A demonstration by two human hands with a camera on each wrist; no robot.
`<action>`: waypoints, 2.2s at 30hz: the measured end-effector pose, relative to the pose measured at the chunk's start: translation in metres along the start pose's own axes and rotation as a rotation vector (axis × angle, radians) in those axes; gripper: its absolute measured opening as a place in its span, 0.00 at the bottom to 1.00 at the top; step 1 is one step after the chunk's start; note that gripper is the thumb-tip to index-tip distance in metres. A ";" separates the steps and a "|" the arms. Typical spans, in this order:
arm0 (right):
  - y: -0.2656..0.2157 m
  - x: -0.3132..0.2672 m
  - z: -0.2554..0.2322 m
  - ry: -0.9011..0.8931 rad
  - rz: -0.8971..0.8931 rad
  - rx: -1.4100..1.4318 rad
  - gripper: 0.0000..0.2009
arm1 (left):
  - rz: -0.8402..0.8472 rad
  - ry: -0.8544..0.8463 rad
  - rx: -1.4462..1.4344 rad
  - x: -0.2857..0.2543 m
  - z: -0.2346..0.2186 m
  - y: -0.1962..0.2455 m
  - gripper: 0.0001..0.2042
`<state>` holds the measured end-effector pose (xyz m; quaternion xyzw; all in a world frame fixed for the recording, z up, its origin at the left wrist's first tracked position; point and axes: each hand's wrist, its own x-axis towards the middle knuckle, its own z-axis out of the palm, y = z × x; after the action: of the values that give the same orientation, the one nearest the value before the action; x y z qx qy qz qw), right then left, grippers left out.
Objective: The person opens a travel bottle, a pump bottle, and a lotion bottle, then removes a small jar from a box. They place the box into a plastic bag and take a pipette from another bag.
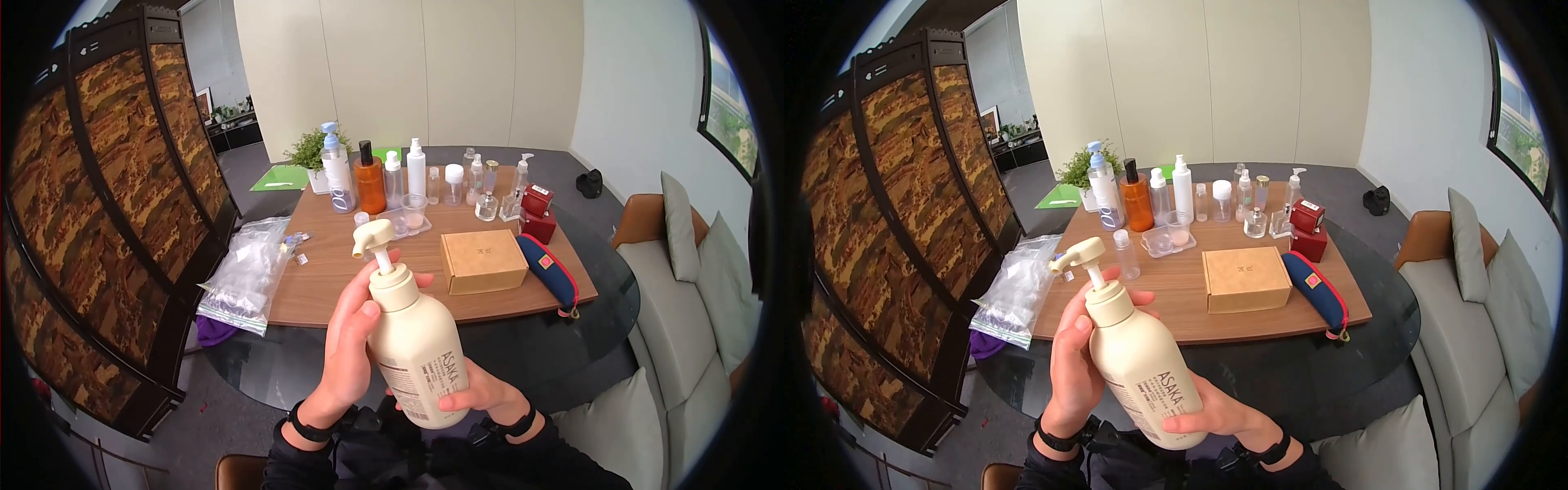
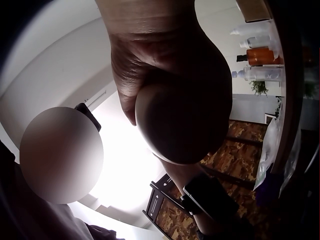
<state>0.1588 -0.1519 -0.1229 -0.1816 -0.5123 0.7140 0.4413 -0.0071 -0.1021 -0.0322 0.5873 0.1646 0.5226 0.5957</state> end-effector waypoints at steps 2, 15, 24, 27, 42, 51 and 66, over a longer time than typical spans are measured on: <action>0.003 0.000 -0.002 0.009 -0.014 -0.010 0.42 | -0.007 -0.071 -0.068 0.000 -0.006 -0.001 0.28; 0.007 -0.001 -0.006 0.016 0.002 -0.015 0.42 | 0.009 0.021 0.069 0.002 0.001 -0.005 0.31; 0.008 -0.004 -0.010 -0.019 0.037 -0.041 0.43 | 0.051 0.008 0.027 0.001 -0.002 -0.010 0.31; 0.008 -0.004 -0.010 -0.020 0.036 -0.047 0.43 | 0.031 0.029 0.063 0.001 0.000 -0.008 0.32; -0.004 -0.001 -0.001 -0.080 0.036 0.170 0.38 | 0.015 -0.022 0.012 0.004 -0.003 -0.012 0.33; -0.010 0.009 -0.016 0.303 -0.276 0.112 0.36 | -0.056 -0.263 0.310 -0.011 -0.004 -0.037 0.44; -0.061 0.093 -0.056 0.328 -0.098 -0.099 0.27 | -0.045 0.004 0.219 0.056 -0.036 -0.053 0.35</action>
<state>0.1752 -0.0383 -0.0737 -0.2918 -0.4763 0.6264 0.5437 0.0084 -0.0251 -0.0640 0.6440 0.2351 0.4893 0.5390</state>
